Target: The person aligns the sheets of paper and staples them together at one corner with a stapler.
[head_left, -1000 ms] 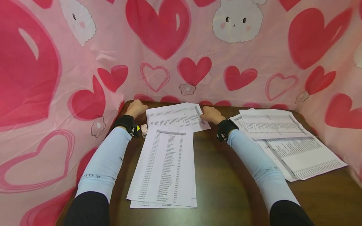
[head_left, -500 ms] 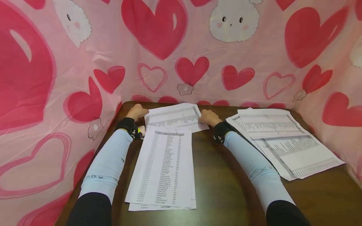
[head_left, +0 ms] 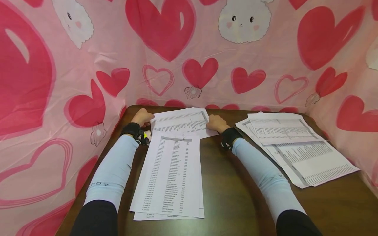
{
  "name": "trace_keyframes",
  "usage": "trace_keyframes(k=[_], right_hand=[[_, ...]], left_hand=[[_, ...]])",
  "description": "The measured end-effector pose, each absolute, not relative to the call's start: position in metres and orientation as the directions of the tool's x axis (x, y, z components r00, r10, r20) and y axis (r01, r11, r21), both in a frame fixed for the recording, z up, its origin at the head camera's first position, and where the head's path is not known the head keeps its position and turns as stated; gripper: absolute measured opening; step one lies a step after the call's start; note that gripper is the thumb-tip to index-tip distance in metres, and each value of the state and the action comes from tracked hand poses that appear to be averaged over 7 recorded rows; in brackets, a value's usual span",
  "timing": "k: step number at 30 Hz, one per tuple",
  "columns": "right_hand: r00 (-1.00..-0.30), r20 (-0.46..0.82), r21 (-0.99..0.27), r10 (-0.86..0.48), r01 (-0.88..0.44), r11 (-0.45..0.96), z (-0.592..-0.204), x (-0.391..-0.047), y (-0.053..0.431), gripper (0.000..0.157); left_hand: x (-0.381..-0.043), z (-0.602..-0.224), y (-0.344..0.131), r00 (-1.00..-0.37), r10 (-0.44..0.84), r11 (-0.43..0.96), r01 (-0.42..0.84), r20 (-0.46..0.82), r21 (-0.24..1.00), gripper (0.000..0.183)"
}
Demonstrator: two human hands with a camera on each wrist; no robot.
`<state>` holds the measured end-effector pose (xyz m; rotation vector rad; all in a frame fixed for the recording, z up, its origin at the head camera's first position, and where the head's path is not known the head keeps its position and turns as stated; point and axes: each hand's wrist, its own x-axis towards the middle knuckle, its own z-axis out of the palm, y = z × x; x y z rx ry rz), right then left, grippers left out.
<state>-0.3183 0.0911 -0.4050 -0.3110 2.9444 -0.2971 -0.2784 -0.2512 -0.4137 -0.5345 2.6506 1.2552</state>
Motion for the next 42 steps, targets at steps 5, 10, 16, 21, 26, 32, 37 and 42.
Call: trace_keyframes(k=[5,10,16,21,26,32,37,42], right_hand=[[-0.967,-0.13,-0.196,-0.218,-0.191,0.962,-0.41,-0.318,0.089,0.027],[-0.968,-0.119,-0.206,-0.22,-0.193,0.959,-0.411,-0.317,0.088,0.031],[-0.971,-0.116,-0.208,-0.209,-0.181,0.961,-0.414,-0.314,0.086,0.031],[-0.973,-0.113,-0.212,-0.201,-0.174,0.962,-0.416,-0.315,0.086,0.033],[-0.968,-0.113,-0.242,-0.222,-0.19,0.951,-0.418,-0.318,0.09,0.032],[-0.958,-0.086,-0.287,-0.274,-0.24,0.927,-0.416,-0.325,0.097,0.025],[-0.961,-0.059,-0.315,-0.271,-0.24,0.918,-0.415,-0.328,0.1,0.025],[-0.962,-0.09,-0.374,-0.257,-0.207,0.904,-0.416,-0.328,0.104,0.028]], left_hand=[[-0.28,-0.421,-0.255,-0.914,-0.242,0.48,-0.406,-0.327,0.778,0.054],[-0.279,-0.424,-0.258,-0.902,-0.249,0.448,-0.43,-0.352,0.784,0.056],[-0.279,-0.424,-0.257,-0.906,-0.232,0.452,-0.422,-0.353,0.786,0.042],[-0.278,-0.422,-0.255,-0.928,-0.195,0.46,-0.372,-0.317,0.806,0.029],[-0.278,-0.423,-0.254,-0.927,-0.191,0.435,-0.376,-0.324,0.818,0.028],[-0.275,-0.417,-0.255,-0.936,-0.186,0.386,-0.349,-0.298,0.854,0.03],[-0.272,-0.408,-0.252,-0.942,-0.181,0.348,-0.331,-0.283,0.877,0.037],[-0.272,-0.408,-0.25,-0.938,-0.172,0.316,-0.34,-0.3,0.886,0.043]])
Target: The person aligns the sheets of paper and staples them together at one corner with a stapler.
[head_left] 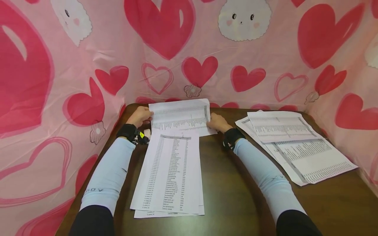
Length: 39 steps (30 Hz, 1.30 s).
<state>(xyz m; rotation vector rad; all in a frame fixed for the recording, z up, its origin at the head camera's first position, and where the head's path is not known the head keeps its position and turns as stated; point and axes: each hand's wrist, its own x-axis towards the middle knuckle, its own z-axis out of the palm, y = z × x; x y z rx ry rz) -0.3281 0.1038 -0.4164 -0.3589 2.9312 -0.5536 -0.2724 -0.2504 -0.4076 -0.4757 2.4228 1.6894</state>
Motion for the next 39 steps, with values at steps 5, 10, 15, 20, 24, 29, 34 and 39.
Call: trace_keyframes(k=[5,10,15,20,24,29,34,39], right_hand=[[-0.954,-0.114,-0.424,-0.276,-0.205,0.882,-0.416,-0.331,0.109,0.03],[-0.956,-0.122,-0.478,-0.268,-0.18,0.86,-0.414,-0.331,0.115,0.033],[-0.948,-0.135,-0.515,-0.289,-0.182,0.838,-0.413,-0.331,0.12,0.033],[-0.944,-0.123,-0.571,-0.306,-0.185,0.8,-0.412,-0.331,0.125,0.022],[-0.953,-0.067,-0.6,-0.294,-0.197,0.776,-0.411,-0.334,0.128,0.021],[-0.965,0.031,-0.607,-0.262,-0.226,0.762,-0.399,-0.338,0.129,0.024],[-0.96,0.125,-0.624,-0.249,-0.271,0.732,-0.378,-0.337,0.127,0.026],[-0.949,0.161,-0.659,-0.273,-0.309,0.686,-0.358,-0.332,0.124,0.027]], left_hand=[[-0.272,-0.413,-0.253,-0.947,-0.138,0.312,-0.318,-0.289,0.895,0.046],[-0.269,-0.417,-0.254,-0.957,-0.108,0.279,-0.29,-0.27,0.916,0.047],[-0.266,-0.42,-0.256,-0.96,-0.093,0.27,-0.28,-0.265,0.921,0.048],[-0.264,-0.42,-0.258,-0.97,-0.072,0.266,-0.243,-0.233,0.933,0.045],[-0.261,-0.422,-0.261,-0.973,-0.055,0.278,-0.232,-0.226,0.932,0.043],[-0.26,-0.418,-0.263,-0.977,-0.042,0.278,-0.21,-0.207,0.937,0.044],[-0.259,-0.412,-0.266,-0.985,-0.035,0.284,-0.172,-0.169,0.943,0.047],[-0.256,-0.408,-0.271,-0.992,-0.037,0.297,-0.127,-0.121,0.946,0.049]])
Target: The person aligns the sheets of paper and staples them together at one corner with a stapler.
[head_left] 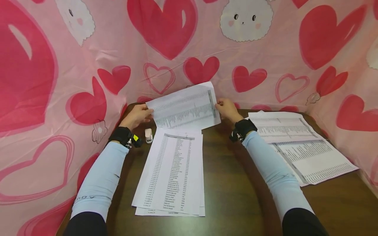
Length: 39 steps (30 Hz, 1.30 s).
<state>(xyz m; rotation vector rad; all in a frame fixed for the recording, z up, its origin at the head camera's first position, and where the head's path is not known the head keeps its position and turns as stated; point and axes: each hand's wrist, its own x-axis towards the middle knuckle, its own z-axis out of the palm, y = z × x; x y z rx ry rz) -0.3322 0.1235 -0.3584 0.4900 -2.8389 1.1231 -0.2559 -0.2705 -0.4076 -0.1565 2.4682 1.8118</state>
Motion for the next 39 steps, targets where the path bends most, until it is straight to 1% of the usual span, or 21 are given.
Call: trace_keyframes(k=[5,11,15,22,27,31,35,39], right_hand=[[-0.941,0.192,-0.647,-0.278,-0.335,0.686,-0.344,-0.331,0.125,0.026],[-0.935,0.218,-0.66,-0.278,-0.351,0.664,-0.326,-0.333,0.127,0.028],[-0.938,0.238,-0.648,-0.252,-0.347,0.678,-0.316,-0.334,0.13,0.027],[-0.924,0.288,-0.609,-0.253,-0.38,0.696,-0.3,-0.336,0.13,0.027],[-0.926,0.297,-0.619,-0.235,-0.374,0.691,-0.285,-0.333,0.134,0.026],[-0.921,0.314,-0.581,-0.231,-0.378,0.721,-0.271,-0.333,0.138,0.028],[-0.912,0.32,-0.539,-0.256,-0.397,0.743,-0.256,-0.331,0.142,0.03],[-0.92,0.281,-0.546,-0.275,-0.389,0.742,-0.244,-0.329,0.145,0.031]], left_hand=[[-0.254,-0.404,-0.271,-0.997,-0.038,0.271,-0.079,-0.071,0.959,0.047],[-0.256,-0.396,-0.267,-0.999,-0.054,0.222,-0.016,-0.004,0.975,0.042],[-0.257,-0.388,-0.264,-0.998,-0.051,0.204,0.02,0.031,0.979,0.041],[-0.255,-0.376,-0.259,-0.99,-0.096,0.191,0.083,0.103,0.978,0.03],[-0.255,-0.368,-0.253,-0.987,-0.068,0.185,0.131,0.146,0.974,0.025],[-0.253,-0.362,-0.25,-0.988,-0.037,0.196,0.141,0.151,0.97,0.026],[-0.252,-0.358,-0.25,-0.99,-0.01,0.182,0.137,0.141,0.974,0.028],[-0.249,-0.356,-0.253,-0.992,0.056,0.175,0.119,0.111,0.977,0.031]])
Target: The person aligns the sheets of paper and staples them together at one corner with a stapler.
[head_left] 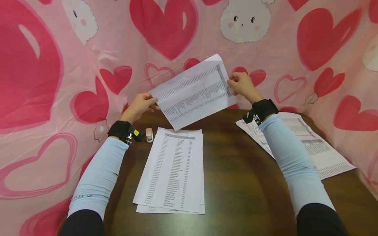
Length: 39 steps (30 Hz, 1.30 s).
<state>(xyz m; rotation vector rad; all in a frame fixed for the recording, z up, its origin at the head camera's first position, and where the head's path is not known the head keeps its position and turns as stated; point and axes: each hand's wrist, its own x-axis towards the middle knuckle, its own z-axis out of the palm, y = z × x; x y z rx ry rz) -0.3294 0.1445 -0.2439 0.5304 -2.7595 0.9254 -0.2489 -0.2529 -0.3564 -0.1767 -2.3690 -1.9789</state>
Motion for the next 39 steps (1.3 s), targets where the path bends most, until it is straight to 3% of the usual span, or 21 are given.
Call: trace_keyframes(k=[8,12,27,39], right_hand=[[-0.939,0.194,-0.556,-0.283,-0.343,0.757,-0.231,-0.329,0.149,0.035],[-0.945,0.165,-0.553,-0.283,-0.326,0.767,-0.229,-0.329,0.15,0.035],[-0.936,0.148,-0.516,-0.319,-0.348,0.783,-0.23,-0.328,0.143,0.033],[-0.911,0.19,-0.428,-0.366,-0.412,0.804,-0.243,-0.334,0.132,0.032]], left_hand=[[-0.241,-0.355,-0.261,-0.962,0.272,0.389,0.102,-0.008,0.915,0.035],[-0.239,-0.356,-0.259,-0.929,0.363,0.397,0.08,-0.076,0.914,0.031],[-0.232,-0.357,-0.255,-0.813,0.539,0.448,0.056,-0.22,0.892,0.027],[-0.227,-0.367,-0.249,-0.772,0.571,0.492,0.048,-0.28,0.869,0.034]])
